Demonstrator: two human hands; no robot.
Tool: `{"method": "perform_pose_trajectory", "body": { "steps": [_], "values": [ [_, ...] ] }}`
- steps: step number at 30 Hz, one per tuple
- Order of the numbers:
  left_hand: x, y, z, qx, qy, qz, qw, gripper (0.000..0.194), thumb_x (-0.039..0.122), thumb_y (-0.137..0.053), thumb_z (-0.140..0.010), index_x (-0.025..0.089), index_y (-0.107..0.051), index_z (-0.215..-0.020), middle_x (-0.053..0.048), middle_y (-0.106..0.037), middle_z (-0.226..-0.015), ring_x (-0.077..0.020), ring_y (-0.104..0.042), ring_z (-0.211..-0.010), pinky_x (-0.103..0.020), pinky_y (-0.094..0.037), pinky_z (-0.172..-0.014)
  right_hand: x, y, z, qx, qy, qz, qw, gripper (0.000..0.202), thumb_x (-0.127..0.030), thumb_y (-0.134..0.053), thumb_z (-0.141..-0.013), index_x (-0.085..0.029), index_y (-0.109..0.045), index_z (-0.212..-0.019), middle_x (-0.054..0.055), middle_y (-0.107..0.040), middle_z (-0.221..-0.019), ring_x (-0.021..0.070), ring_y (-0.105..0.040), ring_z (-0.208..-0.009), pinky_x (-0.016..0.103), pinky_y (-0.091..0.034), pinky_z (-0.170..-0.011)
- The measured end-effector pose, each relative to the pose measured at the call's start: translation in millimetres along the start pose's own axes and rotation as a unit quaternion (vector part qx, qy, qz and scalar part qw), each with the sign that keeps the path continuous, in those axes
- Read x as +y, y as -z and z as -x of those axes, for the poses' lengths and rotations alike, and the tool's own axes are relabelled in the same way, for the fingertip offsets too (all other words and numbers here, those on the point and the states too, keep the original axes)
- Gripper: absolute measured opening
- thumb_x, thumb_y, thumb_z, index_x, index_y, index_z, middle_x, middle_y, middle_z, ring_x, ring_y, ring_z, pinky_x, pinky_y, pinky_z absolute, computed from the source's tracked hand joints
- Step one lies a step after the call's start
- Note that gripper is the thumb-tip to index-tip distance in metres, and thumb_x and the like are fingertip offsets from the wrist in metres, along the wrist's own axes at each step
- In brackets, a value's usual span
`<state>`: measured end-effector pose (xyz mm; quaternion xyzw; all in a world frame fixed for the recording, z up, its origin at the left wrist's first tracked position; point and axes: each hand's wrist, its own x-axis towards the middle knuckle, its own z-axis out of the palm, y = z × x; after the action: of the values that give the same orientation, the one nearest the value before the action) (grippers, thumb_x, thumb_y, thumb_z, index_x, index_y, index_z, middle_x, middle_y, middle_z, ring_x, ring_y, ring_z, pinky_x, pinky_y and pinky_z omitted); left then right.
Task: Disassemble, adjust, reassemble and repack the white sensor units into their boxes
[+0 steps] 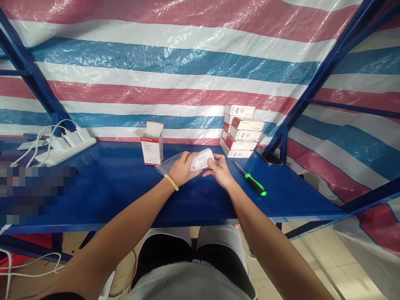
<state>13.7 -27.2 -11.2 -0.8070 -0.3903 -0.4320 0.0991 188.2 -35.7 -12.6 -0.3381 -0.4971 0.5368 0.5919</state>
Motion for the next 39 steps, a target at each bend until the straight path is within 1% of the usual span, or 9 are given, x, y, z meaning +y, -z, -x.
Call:
{"method": "perform_pose_trajectory", "body": {
  "steps": [3,7,10,13,18,22,28,35,39],
  "values": [
    [4.8,4.6,-2.9,-0.020,0.002,0.091,0.996,0.059,0.044,-0.078,-0.069,0.018,-0.051,-0.115,-0.009,-0.061,-0.103,-0.0234,-0.065,-0.092,-0.034,-0.053,-0.077,-2.8,-2.5,2.0,0.019,-0.016,-0.011,1.000,0.075,-0.046,-0.085,-0.058,-0.028,-0.034,-0.110,-0.004,-0.063,-0.089,0.0155,-0.068,-0.072,0.029,-0.060,-0.054],
    [10.2,8.2,-4.6,-0.089,0.056,0.229,0.968,0.053,0.042,-0.081,-0.061,0.021,-0.049,-0.098,0.002,-0.060,-0.084,-0.0145,-0.059,-0.068,-0.027,-0.047,-0.060,-4.8,-1.5,1.6,0.028,-0.027,-0.023,0.999,0.070,-0.046,-0.083,-0.063,-0.028,-0.040,-0.115,-0.004,-0.062,-0.086,0.0127,-0.064,-0.066,0.026,-0.056,-0.052],
    [11.0,7.8,-3.5,-0.082,0.092,0.295,0.948,0.051,0.040,-0.081,-0.059,0.022,-0.046,-0.092,0.005,-0.057,-0.078,-0.0109,-0.054,-0.064,-0.023,-0.041,-0.056,-4.1,0.3,-0.2,0.015,-0.027,-0.045,0.998,0.071,-0.046,-0.084,-0.061,-0.030,-0.041,-0.116,-0.004,-0.062,-0.087,0.0143,-0.064,-0.070,0.029,-0.057,-0.056],
    [11.0,6.5,-3.1,-0.068,0.110,0.339,0.932,0.055,0.035,-0.081,-0.059,0.023,-0.046,-0.099,0.005,-0.058,-0.084,-0.0111,-0.055,-0.070,-0.023,-0.043,-0.062,-3.3,0.8,-1.4,0.006,-0.023,-0.058,0.998,0.074,-0.045,-0.085,-0.059,-0.030,-0.041,-0.116,-0.003,-0.062,-0.090,0.0153,-0.065,-0.074,0.030,-0.057,-0.059],
    [8.8,6.3,-4.5,-0.091,0.129,0.353,0.922,0.050,0.032,-0.081,-0.057,0.023,-0.047,-0.091,0.007,-0.053,-0.078,-0.0091,-0.050,-0.064,-0.022,-0.040,-0.057,-1.8,0.0,-1.4,0.014,-0.021,-0.045,0.999,0.080,-0.048,-0.088,-0.053,-0.029,-0.038,-0.113,-0.003,-0.061,-0.091,0.0152,-0.064,-0.070,0.030,-0.056,-0.055],
    [6.0,6.1,-3.9,-0.098,0.147,0.362,0.915,0.049,0.033,-0.083,-0.055,0.023,-0.046,-0.087,0.008,-0.051,-0.073,-0.0083,-0.047,-0.060,-0.021,-0.038,-0.053,-0.7,-1.5,-0.7,0.016,-0.017,-0.033,0.999,0.079,-0.048,-0.087,-0.055,-0.030,-0.036,-0.111,-0.003,-0.060,-0.091,0.0150,-0.063,-0.069,0.029,-0.055,-0.053],
    [4.5,5.7,-6.0,-0.067,0.182,0.402,0.895,0.049,0.036,-0.083,-0.058,0.020,-0.057,-0.096,0.001,-0.063,-0.085,-0.0141,-0.059,-0.073,-0.026,-0.048,-0.065,-2.6,-2.6,-1.7,0.034,0.022,-0.063,0.997,0.077,-0.046,-0.087,-0.055,-0.030,-0.029,-0.103,-0.004,-0.060,-0.090,0.0147,-0.064,-0.065,0.028,-0.053,-0.048],
    [-1.9,12.5,-8.9,-0.131,0.102,0.310,0.936,0.051,0.034,-0.077,-0.067,0.026,-0.065,-0.115,0.001,-0.059,-0.085,-0.0147,-0.057,-0.077,-0.026,-0.046,-0.068,1.6,-0.9,-3.2,0.042,0.007,-0.026,0.999,0.080,-0.046,-0.088,-0.054,-0.030,-0.026,-0.101,-0.006,-0.059,-0.089,0.0125,-0.064,-0.059,0.027,-0.054,-0.044],
    [-3.7,4.7,-4.7,-0.102,0.175,0.363,0.910,0.062,0.034,-0.082,-0.060,0.023,-0.060,-0.117,0.003,-0.058,-0.080,-0.0138,-0.059,-0.071,-0.026,-0.048,-0.066,1.7,-1.7,-4.3,0.062,0.005,-0.031,0.998,0.082,-0.049,-0.087,-0.054,-0.029,-0.026,-0.105,-0.006,-0.059,-0.088,0.0120,-0.064,-0.057,0.025,-0.053,-0.042]
  ]
}}
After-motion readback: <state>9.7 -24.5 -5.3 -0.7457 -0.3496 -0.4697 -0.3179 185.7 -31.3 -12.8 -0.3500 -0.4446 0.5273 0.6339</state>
